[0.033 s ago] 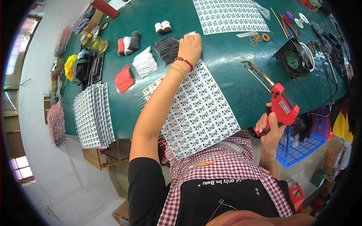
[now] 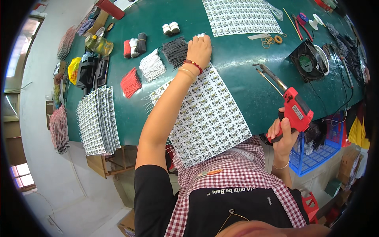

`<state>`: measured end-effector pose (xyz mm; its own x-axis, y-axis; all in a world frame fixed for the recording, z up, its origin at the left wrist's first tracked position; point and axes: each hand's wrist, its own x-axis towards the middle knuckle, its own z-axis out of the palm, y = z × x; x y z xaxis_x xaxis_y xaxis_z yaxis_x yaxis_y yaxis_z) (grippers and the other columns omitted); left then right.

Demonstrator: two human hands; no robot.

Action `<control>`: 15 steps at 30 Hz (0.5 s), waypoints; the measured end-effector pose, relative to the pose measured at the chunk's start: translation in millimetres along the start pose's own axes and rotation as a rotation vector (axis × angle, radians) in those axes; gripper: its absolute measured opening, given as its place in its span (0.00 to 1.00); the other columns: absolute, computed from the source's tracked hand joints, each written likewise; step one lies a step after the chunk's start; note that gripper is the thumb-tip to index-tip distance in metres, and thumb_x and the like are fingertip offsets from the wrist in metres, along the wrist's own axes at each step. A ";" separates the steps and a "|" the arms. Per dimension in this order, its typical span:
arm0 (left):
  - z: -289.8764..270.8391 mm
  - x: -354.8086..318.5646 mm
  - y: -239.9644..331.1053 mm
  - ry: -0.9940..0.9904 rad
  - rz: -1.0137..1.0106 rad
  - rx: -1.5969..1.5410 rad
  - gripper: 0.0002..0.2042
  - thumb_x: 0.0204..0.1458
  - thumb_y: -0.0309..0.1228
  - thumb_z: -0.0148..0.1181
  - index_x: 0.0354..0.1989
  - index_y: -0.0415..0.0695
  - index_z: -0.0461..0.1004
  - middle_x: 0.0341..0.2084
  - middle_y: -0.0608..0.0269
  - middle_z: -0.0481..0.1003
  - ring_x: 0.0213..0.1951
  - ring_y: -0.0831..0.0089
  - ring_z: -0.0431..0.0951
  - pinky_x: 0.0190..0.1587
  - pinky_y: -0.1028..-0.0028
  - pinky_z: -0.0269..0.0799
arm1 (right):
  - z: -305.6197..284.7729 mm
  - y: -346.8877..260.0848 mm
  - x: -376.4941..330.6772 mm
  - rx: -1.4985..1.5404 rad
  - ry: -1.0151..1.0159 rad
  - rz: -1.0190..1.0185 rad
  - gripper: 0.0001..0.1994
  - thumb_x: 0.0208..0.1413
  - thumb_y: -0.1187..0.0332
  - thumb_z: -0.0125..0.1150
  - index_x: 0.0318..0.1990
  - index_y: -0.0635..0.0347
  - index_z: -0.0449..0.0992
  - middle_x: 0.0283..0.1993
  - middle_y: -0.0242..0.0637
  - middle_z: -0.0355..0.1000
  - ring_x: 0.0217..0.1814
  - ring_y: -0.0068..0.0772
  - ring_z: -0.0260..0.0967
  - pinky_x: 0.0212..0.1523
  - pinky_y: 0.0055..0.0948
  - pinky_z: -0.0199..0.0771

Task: The person uses a red soldering iron to attach white wires to a large LED strip panel on a green workbench. They repeatedly pick up wires, position them on the panel, and apply the soldering iron to secure the connections. The workspace contains stacks of similar panels and bundles of wires.

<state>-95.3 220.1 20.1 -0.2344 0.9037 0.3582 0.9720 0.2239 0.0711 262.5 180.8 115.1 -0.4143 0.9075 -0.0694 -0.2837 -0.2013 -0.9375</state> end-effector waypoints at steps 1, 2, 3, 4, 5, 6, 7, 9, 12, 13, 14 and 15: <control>-3.1 1.8 2.0 0.012 0.035 0.010 0.06 0.47 0.23 0.54 0.34 0.42 0.67 0.31 0.54 0.75 0.38 0.58 0.72 0.40 0.63 0.66 | -0.6 -0.1 0.9 0.003 0.001 -0.004 0.17 0.62 0.68 0.50 0.53 0.71 0.63 0.16 0.32 0.59 0.13 0.21 0.56 0.17 0.24 0.63; -6.4 3.3 3.8 -0.012 0.019 -0.009 0.10 0.44 0.21 0.55 0.36 0.42 0.68 0.32 0.55 0.74 0.39 0.58 0.71 0.41 0.63 0.66 | -1.3 -0.3 1.8 0.007 0.002 -0.008 0.17 0.62 0.67 0.50 0.53 0.71 0.63 0.16 0.32 0.59 0.13 0.21 0.56 0.17 0.24 0.63; -9.9 4.2 5.4 -0.036 0.003 -0.028 0.13 0.41 0.19 0.56 0.38 0.42 0.68 0.34 0.55 0.73 0.40 0.58 0.71 0.42 0.63 0.65 | -1.2 -1.2 2.6 0.009 0.010 -0.016 0.17 0.62 0.67 0.50 0.53 0.71 0.63 0.16 0.32 0.59 0.13 0.21 0.56 0.17 0.24 0.63; -13.0 4.6 7.3 -0.059 -0.011 -0.050 0.16 0.39 0.16 0.57 0.39 0.42 0.69 0.35 0.55 0.72 0.41 0.57 0.70 0.43 0.62 0.65 | -0.6 -1.8 2.0 0.008 0.020 -0.025 0.17 0.62 0.67 0.50 0.53 0.71 0.63 0.16 0.32 0.59 0.13 0.21 0.56 0.16 0.24 0.63; -13.3 4.7 6.2 0.002 -0.015 -0.082 0.16 0.39 0.16 0.57 0.39 0.42 0.69 0.35 0.56 0.72 0.41 0.57 0.70 0.43 0.62 0.65 | -0.7 -2.2 1.6 0.008 0.030 -0.034 0.17 0.62 0.67 0.51 0.53 0.71 0.63 0.16 0.31 0.59 0.13 0.21 0.56 0.16 0.24 0.63; -14.1 4.5 3.6 0.062 -0.020 -0.114 0.16 0.39 0.15 0.56 0.39 0.42 0.70 0.35 0.56 0.72 0.41 0.57 0.69 0.43 0.62 0.64 | -2.4 -2.3 2.1 -0.004 0.022 -0.049 0.17 0.63 0.66 0.50 0.53 0.70 0.63 0.16 0.31 0.59 0.13 0.21 0.56 0.16 0.23 0.62; -16.2 3.5 0.6 0.121 -0.028 -0.143 0.16 0.39 0.15 0.56 0.39 0.43 0.71 0.36 0.56 0.71 0.42 0.57 0.69 0.43 0.62 0.64 | -4.6 -3.3 3.2 -0.015 0.012 -0.061 0.16 0.64 0.65 0.49 0.52 0.68 0.64 0.17 0.30 0.59 0.13 0.20 0.56 0.16 0.22 0.62; -19.3 2.9 -5.3 0.055 -0.033 -0.096 0.15 0.39 0.15 0.54 0.37 0.44 0.74 0.35 0.57 0.71 0.42 0.57 0.68 0.43 0.62 0.64 | -7.1 -5.2 4.6 -0.018 0.017 -0.074 0.16 0.64 0.64 0.49 0.52 0.68 0.64 0.17 0.30 0.59 0.13 0.20 0.56 0.16 0.22 0.62; -35.9 2.4 -5.3 -0.044 -0.056 -0.204 0.13 0.43 0.15 0.51 0.34 0.45 0.76 0.35 0.57 0.71 0.42 0.56 0.68 0.44 0.61 0.64 | -4.4 -8.3 6.6 0.011 0.046 -0.067 0.16 0.64 0.66 0.50 0.52 0.70 0.64 0.16 0.31 0.60 0.13 0.21 0.57 0.17 0.23 0.63; -40.2 2.3 -1.1 -0.061 -0.065 -0.244 0.11 0.45 0.15 0.51 0.34 0.44 0.76 0.35 0.57 0.70 0.42 0.56 0.68 0.44 0.61 0.65 | -5.5 -8.5 6.7 0.024 0.041 -0.064 0.16 0.64 0.66 0.49 0.52 0.69 0.64 0.17 0.31 0.60 0.13 0.21 0.57 0.17 0.23 0.63; -45.0 1.2 3.4 -0.079 -0.073 -0.284 0.10 0.48 0.16 0.50 0.34 0.43 0.75 0.35 0.57 0.70 0.42 0.57 0.69 0.45 0.62 0.65 | -6.6 -8.6 7.0 0.037 0.037 -0.061 0.16 0.64 0.66 0.49 0.52 0.69 0.64 0.17 0.31 0.60 0.13 0.21 0.57 0.18 0.24 0.63; -51.6 -3.1 8.0 -0.116 -0.067 -0.449 0.08 0.51 0.18 0.49 0.34 0.42 0.74 0.35 0.57 0.70 0.42 0.59 0.69 0.45 0.63 0.66 | -5.9 -8.9 7.5 0.059 0.025 -0.056 0.16 0.64 0.66 0.49 0.53 0.69 0.64 0.17 0.31 0.60 0.14 0.21 0.57 0.18 0.24 0.64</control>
<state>-86.0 200.3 67.6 -0.2721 0.9333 0.2343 0.8595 0.1263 0.4952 267.0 191.5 120.9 -0.3750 0.9266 -0.0268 -0.3565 -0.1709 -0.9185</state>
